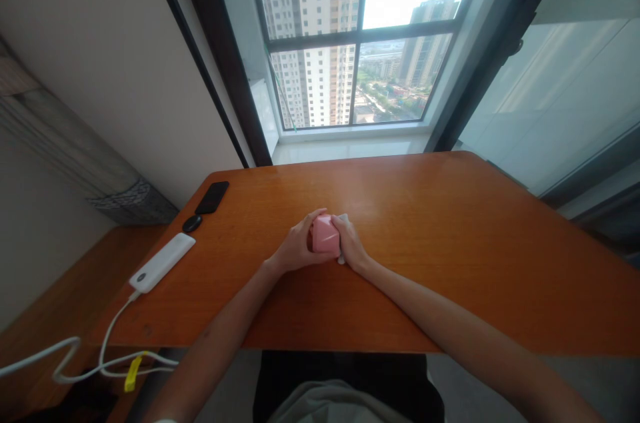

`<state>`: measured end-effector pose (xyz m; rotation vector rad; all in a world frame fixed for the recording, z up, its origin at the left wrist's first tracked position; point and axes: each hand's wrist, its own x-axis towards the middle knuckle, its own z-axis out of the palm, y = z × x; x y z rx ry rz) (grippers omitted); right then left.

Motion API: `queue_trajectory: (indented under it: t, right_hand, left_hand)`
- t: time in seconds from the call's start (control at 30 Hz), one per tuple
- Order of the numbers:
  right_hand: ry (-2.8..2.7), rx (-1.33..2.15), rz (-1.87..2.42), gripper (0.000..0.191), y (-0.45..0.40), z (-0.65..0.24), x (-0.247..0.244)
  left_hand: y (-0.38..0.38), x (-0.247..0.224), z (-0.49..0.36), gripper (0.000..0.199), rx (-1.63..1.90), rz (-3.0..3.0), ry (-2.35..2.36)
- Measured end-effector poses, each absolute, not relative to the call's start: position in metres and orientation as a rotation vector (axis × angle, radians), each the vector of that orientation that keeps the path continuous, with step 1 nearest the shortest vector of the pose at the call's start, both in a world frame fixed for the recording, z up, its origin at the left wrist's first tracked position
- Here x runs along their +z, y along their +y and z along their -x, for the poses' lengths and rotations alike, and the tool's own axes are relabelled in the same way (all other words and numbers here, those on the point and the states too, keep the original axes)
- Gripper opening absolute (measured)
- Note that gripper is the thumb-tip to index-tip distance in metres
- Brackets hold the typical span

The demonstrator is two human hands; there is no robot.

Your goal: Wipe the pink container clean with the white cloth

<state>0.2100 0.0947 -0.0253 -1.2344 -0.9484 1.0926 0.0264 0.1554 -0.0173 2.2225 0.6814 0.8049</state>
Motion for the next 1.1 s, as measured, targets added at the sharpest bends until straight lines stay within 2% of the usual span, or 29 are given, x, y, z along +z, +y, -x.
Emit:
queue_trajectory:
  t: [0.1, 0.17, 0.37, 0.53, 0.73, 1.0, 1.1]
  right_hand:
    - [-0.969, 1.105, 1.243, 0.055, 0.094, -0.209, -0.025]
    - [-0.974, 1.075, 1.222, 0.055, 0.093, -0.209, -0.024]
    - [-0.990, 1.039, 1.210, 0.051, 0.091, -0.208, -0.020]
    - [-1.010, 1.013, 1.183, 0.051, 0.093, -0.210, -0.018]
    - [-0.998, 1.035, 1.171, 0.052, 0.097, -0.211, -0.020]
    - [-0.961, 1.006, 1.174, 0.054, 0.098, -0.210, -0.022]
    - [-0.954, 1.049, 1.205, 0.055, 0.094, -0.209, -0.023]
  left_hand:
    - [0.156, -0.023, -0.027, 0.087, 0.769, -2.095, 0.686]
    - [0.157, -0.028, -0.027, 0.089, 0.786, -2.065, 0.658]
    - [0.156, -0.034, -0.024, 0.116, 0.799, -2.102, 0.605]
    - [0.162, -0.027, -0.016, 0.139, 0.804, -2.423, 0.454]
    - [0.161, -0.019, -0.016, 0.115, 0.812, -2.586, 0.501]
    - [0.151, -0.010, -0.026, 0.109, 0.918, -2.464, 0.548]
    - [0.149, -0.010, -0.029, 0.100, 0.892, -2.320, 0.645]
